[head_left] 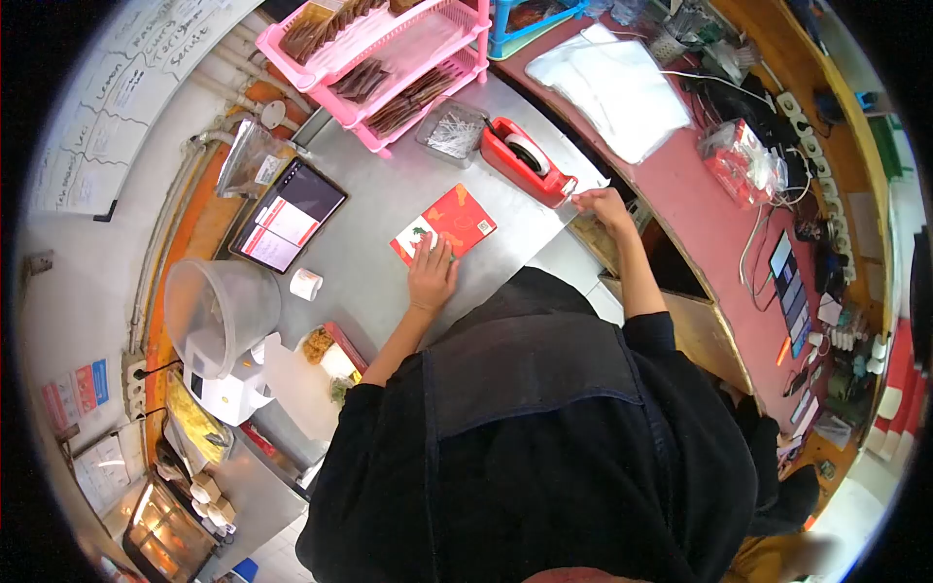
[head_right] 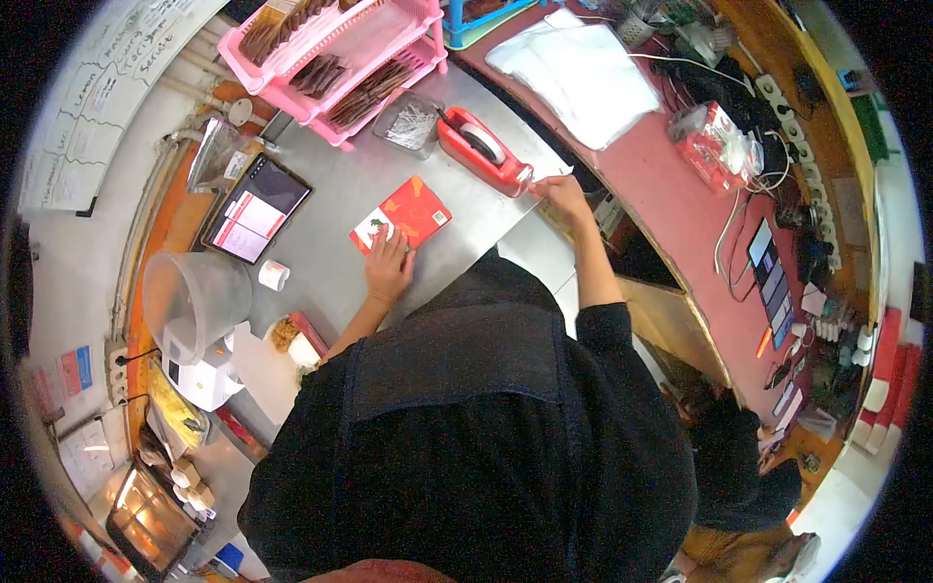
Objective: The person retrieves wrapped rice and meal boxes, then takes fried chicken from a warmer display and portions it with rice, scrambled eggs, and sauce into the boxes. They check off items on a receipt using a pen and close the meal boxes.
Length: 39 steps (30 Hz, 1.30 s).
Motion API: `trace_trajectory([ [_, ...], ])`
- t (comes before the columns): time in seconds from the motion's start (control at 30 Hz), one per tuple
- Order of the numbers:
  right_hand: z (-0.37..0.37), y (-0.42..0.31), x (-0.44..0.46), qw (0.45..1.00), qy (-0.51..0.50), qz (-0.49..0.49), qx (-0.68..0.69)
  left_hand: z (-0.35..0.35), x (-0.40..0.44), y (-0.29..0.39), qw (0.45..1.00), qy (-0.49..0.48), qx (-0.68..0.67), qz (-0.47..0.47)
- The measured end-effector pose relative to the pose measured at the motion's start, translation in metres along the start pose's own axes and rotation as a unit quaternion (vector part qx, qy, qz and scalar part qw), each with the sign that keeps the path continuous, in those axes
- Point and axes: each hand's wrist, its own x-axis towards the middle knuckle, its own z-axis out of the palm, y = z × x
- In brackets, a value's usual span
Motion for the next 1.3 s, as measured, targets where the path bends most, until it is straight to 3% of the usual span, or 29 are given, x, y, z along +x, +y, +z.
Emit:
trace_trajectory([
  [0.03,0.007,-0.004,0.007,0.992,0.046,-0.018,-0.12,-0.003,0.006,0.001,1.0,0.001,-0.02,-0.008],
  [0.07,0.022,0.016,0.021,0.946,0.122,-0.024,-0.299,-0.008,0.004,0.001,0.999,-0.003,-0.041,-0.013],
  [0.17,0.028,-0.002,-0.017,0.962,0.062,-0.099,-0.247,0.014,-0.005,-0.016,0.996,0.003,-0.085,-0.011],
  [0.23,0.058,-0.026,-0.04,0.99,-0.127,-0.047,0.026,0.006,-0.006,-0.007,0.997,0.025,-0.068,-0.013],
  [0.3,0.094,-0.09,-0.081,0.959,-0.178,-0.012,0.219,0.01,-0.003,-0.01,0.998,0.023,-0.056,-0.021],
  [0.33,0.12,-0.1,-0.087,0.951,-0.192,0.017,0.243,0.013,-0.004,-0.006,0.994,0.033,-0.062,-0.082],
  [0.47,0.167,-0.11,-0.089,0.934,-0.193,0.069,0.293,0.022,-0.009,-0.008,0.991,0.039,-0.079,-0.103],
  [0.6,0.189,-0.104,-0.083,0.946,-0.123,0.015,0.299,0.007,0.006,-0.002,0.999,0.024,0.005,-0.045],
  [0.73,0.191,-0.091,-0.079,0.941,-0.142,-0.039,0.306,0.004,0.001,-0.002,0.997,0.01,-0.018,-0.072],
  [0.83,0.184,-0.072,-0.061,0.948,-0.222,-0.016,0.226,0.001,0.002,-0.003,0.996,0.014,-0.034,-0.078],
  [0.9,0.188,-0.071,-0.058,0.952,-0.159,-0.183,0.186,0.005,0.001,-0.004,0.997,0.008,-0.034,-0.069],
  [1.0,0.181,-0.081,-0.047,0.963,-0.12,-0.24,-0.026,0.007,-0.002,-0.008,0.997,0.012,-0.039,-0.059],
  [1.1,0.175,-0.088,-0.044,0.97,-0.033,-0.23,-0.075,-0.003,0.005,-0.002,0.997,0.022,-0.061,-0.053],
  [1.13,0.169,-0.088,-0.04,0.96,-0.045,-0.233,-0.145,-0.012,0.007,-0.002,0.996,0.024,-0.072,-0.052],
  [1.2,0.147,-0.084,-0.029,0.93,-0.065,-0.228,-0.282,-0.011,-0.003,-0.026,0.953,0.095,-0.189,-0.217],
  [1.23,0.121,-0.086,-0.03,0.938,-0.069,-0.234,-0.245,-0.028,-0.01,-0.06,0.952,0.136,-0.121,-0.244],
  [1.3,0.065,-0.118,-0.052,0.964,0.055,-0.167,-0.201,-0.061,-0.022,-0.13,0.927,0.21,0.008,-0.311],
])
